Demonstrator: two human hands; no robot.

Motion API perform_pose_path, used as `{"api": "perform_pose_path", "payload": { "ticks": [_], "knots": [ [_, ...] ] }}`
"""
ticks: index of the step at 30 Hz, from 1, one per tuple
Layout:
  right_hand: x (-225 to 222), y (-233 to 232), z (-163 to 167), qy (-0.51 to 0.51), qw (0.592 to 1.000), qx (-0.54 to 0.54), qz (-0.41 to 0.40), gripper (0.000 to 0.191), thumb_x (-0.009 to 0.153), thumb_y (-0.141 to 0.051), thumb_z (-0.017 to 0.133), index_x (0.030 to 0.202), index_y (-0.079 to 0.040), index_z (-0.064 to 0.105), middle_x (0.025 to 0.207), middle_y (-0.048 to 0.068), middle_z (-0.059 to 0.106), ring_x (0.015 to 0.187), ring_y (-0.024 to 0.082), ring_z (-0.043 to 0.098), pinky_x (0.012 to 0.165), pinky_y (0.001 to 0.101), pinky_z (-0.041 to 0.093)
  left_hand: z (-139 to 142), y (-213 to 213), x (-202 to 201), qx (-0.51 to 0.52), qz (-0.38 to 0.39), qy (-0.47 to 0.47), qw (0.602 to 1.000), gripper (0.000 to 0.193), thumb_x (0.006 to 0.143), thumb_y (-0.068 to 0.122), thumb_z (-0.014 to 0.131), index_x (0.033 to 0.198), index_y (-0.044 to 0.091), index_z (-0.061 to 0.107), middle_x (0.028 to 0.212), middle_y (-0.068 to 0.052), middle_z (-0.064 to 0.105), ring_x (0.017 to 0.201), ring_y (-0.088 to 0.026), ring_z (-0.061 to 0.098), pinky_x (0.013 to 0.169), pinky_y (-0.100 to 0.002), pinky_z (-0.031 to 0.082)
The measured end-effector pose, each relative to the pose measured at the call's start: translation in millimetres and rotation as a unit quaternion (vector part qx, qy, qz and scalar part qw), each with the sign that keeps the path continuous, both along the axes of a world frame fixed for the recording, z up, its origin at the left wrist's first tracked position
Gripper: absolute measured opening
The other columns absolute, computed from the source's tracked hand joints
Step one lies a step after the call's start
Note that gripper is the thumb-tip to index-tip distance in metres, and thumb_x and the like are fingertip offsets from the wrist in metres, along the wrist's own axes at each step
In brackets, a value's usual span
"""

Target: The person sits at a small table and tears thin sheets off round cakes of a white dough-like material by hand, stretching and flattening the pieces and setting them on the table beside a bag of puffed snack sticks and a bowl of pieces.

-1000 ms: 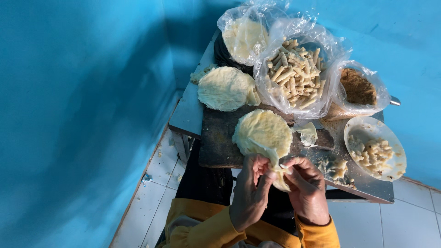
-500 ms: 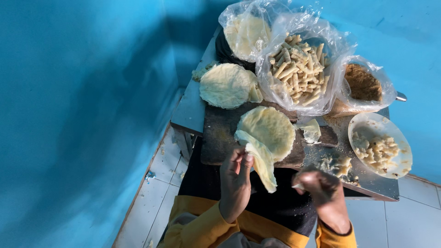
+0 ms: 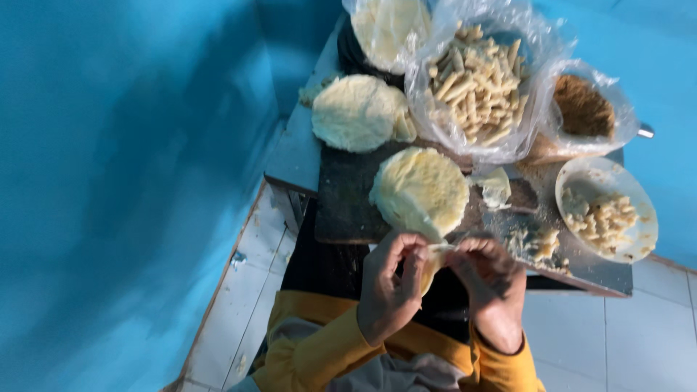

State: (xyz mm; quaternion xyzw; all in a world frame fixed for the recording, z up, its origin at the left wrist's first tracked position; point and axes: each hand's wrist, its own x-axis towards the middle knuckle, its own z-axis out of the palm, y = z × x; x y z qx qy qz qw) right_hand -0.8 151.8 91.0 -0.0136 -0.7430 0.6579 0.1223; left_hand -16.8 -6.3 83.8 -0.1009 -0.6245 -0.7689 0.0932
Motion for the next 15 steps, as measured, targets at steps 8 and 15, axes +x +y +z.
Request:
{"api": "perform_pose_path", "payload": {
  "ticks": [8,15],
  "knots": [
    [-8,1,-17,0.04,0.997,-0.068,0.025,0.023,0.093,0.013,0.063,0.112,0.0,0.059,0.105,0.007,0.066,0.097,0.012,0.065,0.087,0.0247,0.054,-11,4,-3,0.023,-0.024,-0.011,0.999,0.016,0.105,0.016,0.059,0.108,0.0,0.058,0.089,-0.008,0.066,0.078,-0.011,0.063,0.069,-0.027,0.052],
    [-17,-4,3,-0.05,0.947,-0.309,0.072,0.02,0.096,-0.003,0.059,0.116,0.001,0.059,0.11,0.01,0.064,0.102,0.017,0.064,0.092,0.0287,0.051,-12,12,-4,0.02,0.023,0.008,1.0,0.014,0.107,0.012,0.055,0.113,0.0,0.057,0.093,-0.009,0.066,0.081,-0.013,0.064,0.073,-0.027,0.054]
  ]
}}
